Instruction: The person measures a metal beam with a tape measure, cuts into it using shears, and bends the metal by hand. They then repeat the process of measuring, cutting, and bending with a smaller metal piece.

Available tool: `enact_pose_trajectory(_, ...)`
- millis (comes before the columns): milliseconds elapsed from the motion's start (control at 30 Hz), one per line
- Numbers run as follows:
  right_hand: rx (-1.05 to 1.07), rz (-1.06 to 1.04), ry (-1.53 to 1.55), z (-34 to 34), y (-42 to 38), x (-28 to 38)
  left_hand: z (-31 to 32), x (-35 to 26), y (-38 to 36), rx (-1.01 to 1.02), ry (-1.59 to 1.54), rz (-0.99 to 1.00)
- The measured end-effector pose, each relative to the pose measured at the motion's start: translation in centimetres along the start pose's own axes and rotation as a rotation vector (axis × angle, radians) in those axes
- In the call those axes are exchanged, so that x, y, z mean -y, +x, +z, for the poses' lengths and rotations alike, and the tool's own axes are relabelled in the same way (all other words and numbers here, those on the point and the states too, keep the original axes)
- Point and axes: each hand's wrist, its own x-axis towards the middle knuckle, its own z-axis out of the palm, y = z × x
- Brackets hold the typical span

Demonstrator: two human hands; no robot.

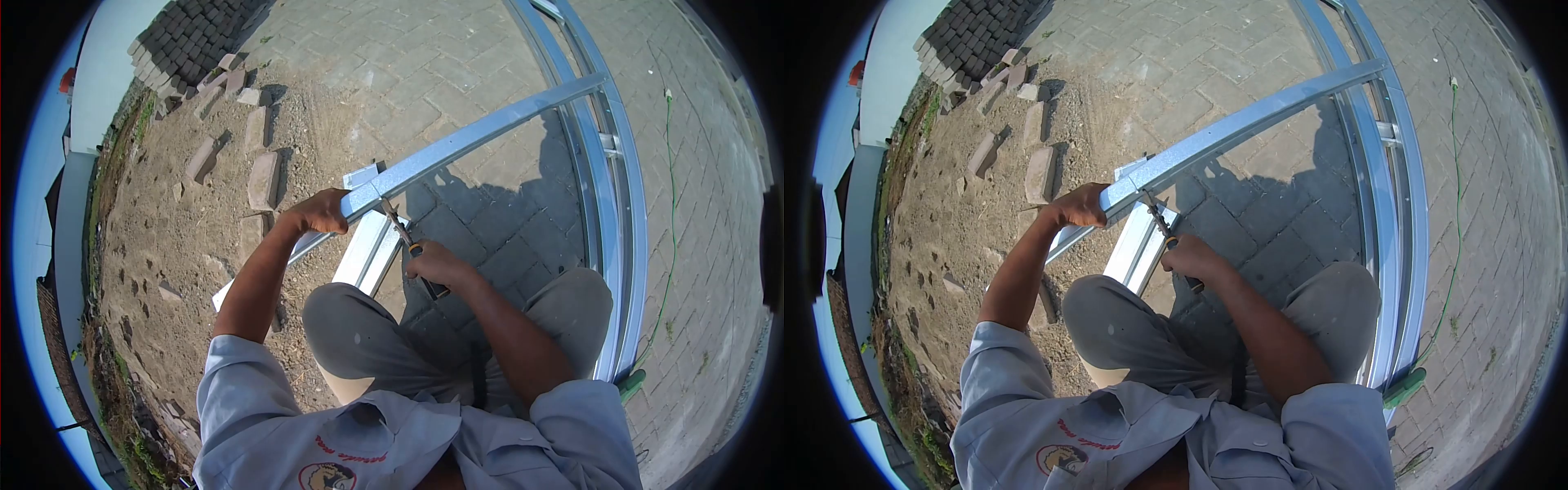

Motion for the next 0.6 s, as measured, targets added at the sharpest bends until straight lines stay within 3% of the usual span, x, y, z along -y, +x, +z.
enact_pose_trajectory(133,0.109,-0.018,0.145,-0.9,1.6,-1.5,1.1,-0.2,-0.4,-0.071,0.006,0.035)
enact_pose_trajectory(433,0.100,-0.106,0.251,0.1,3.5,-4.7,1.0,-0.1,-0.7,-0.016,-0.042,0.056)
enact_pose_trajectory(600,-0.021,-0.242,-0.001,0.5,1.7,-4.1,0.8,3.1,-0.1,0.052,-0.225,0.139)
